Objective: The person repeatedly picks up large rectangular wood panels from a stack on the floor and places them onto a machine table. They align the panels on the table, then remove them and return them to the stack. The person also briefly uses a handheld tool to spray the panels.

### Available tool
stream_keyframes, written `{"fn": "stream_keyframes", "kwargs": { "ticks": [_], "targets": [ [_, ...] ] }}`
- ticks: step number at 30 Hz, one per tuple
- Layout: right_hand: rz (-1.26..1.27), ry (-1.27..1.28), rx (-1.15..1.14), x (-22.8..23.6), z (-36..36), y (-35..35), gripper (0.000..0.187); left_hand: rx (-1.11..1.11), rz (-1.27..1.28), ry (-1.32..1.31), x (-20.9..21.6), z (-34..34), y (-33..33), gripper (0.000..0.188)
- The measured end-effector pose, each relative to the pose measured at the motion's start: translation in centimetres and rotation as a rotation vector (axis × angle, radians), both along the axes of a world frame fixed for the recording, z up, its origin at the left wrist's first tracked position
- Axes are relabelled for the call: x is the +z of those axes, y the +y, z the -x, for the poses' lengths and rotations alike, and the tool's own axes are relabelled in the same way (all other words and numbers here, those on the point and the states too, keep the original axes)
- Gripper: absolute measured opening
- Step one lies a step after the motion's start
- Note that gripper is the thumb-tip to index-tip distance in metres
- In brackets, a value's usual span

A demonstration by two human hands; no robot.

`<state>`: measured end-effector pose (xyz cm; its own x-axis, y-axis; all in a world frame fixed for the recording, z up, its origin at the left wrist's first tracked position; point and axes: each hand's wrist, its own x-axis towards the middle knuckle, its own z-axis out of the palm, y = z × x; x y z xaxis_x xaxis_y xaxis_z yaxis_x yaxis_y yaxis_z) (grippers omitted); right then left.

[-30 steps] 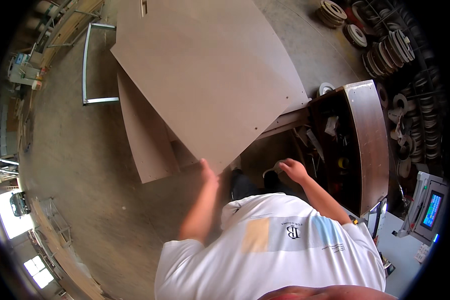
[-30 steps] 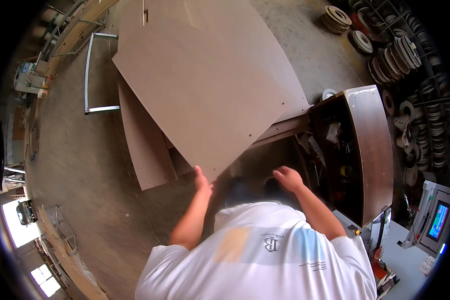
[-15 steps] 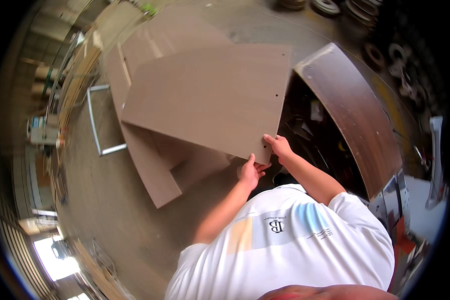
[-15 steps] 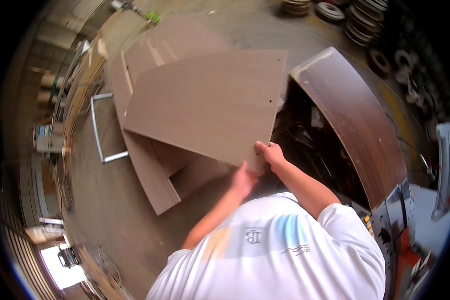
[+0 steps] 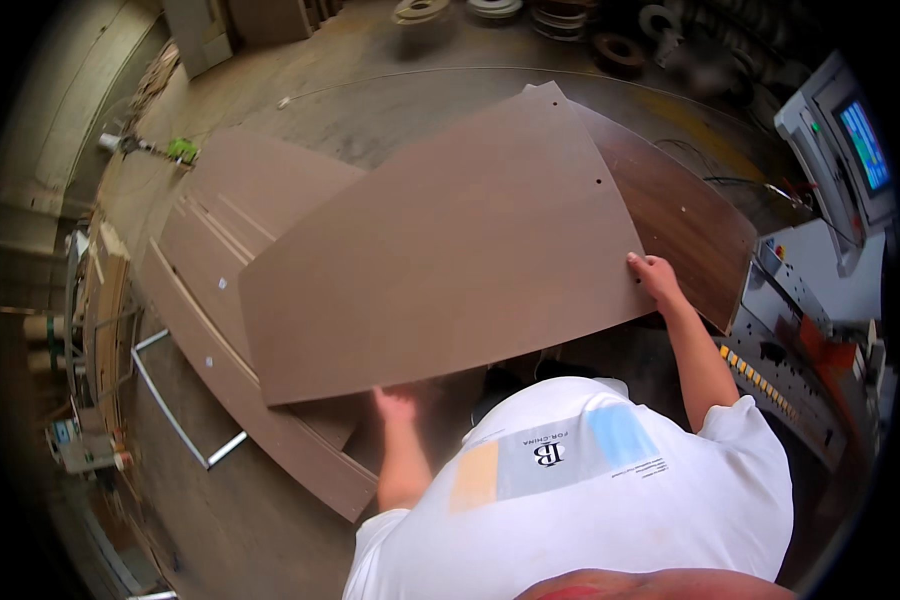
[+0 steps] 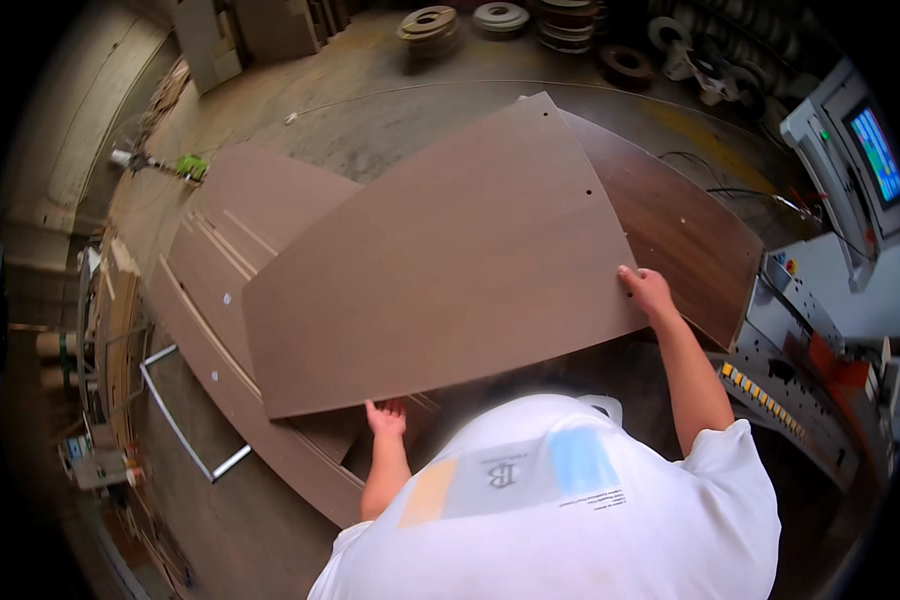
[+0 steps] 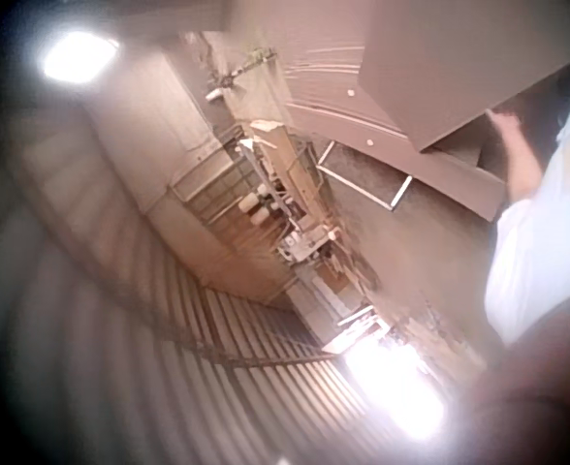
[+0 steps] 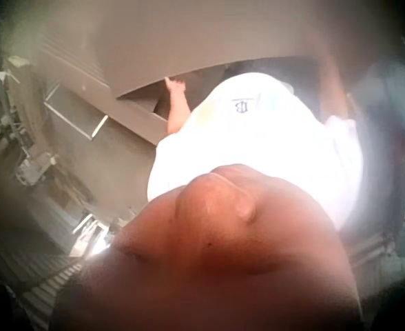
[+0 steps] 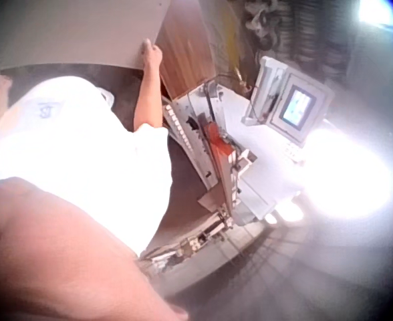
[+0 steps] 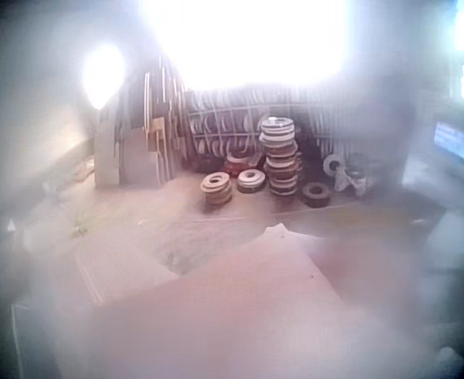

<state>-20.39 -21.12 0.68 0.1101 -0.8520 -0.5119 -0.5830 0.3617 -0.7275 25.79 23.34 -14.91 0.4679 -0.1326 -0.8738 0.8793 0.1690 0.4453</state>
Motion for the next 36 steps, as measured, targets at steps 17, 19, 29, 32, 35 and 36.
{"fn": "stream_keyframes", "kwargs": {
  "ticks": [17,19,29,32,35,36],
  "targets": [
    [0.193,0.613,-0.297,0.8,0.2,4.7,0.061,-0.077,0.078,-0.039,0.0,-7.7,-4.3,0.069],
    [0.175,0.616,-0.333,-1.2,1.5,6.9,0.06,-0.11,0.034,-0.049,0.6,-8.5,-4.4,0.07],
    [0.013,0.552,-0.598,-3.1,9.3,20.9,0.054,-0.267,-0.107,-0.136,5.3,-8.7,-8.3,0.07],
    [0.0,0.539,-0.716,-3.4,12.8,24.8,0.054,-0.332,-0.112,-0.166,6.4,-6.3,-10.3,0.07],
    [-0.031,0.519,-0.828,-3.9,17.4,29.1,0.057,-0.388,-0.103,-0.195,7.2,-2.7,-12.5,0.07],
    [-0.038,0.521,-0.858,-3.7,18.9,30.4,0.058,-0.396,-0.122,-0.202,7.1,-1.4,-13.3,0.069]
  ]
}}
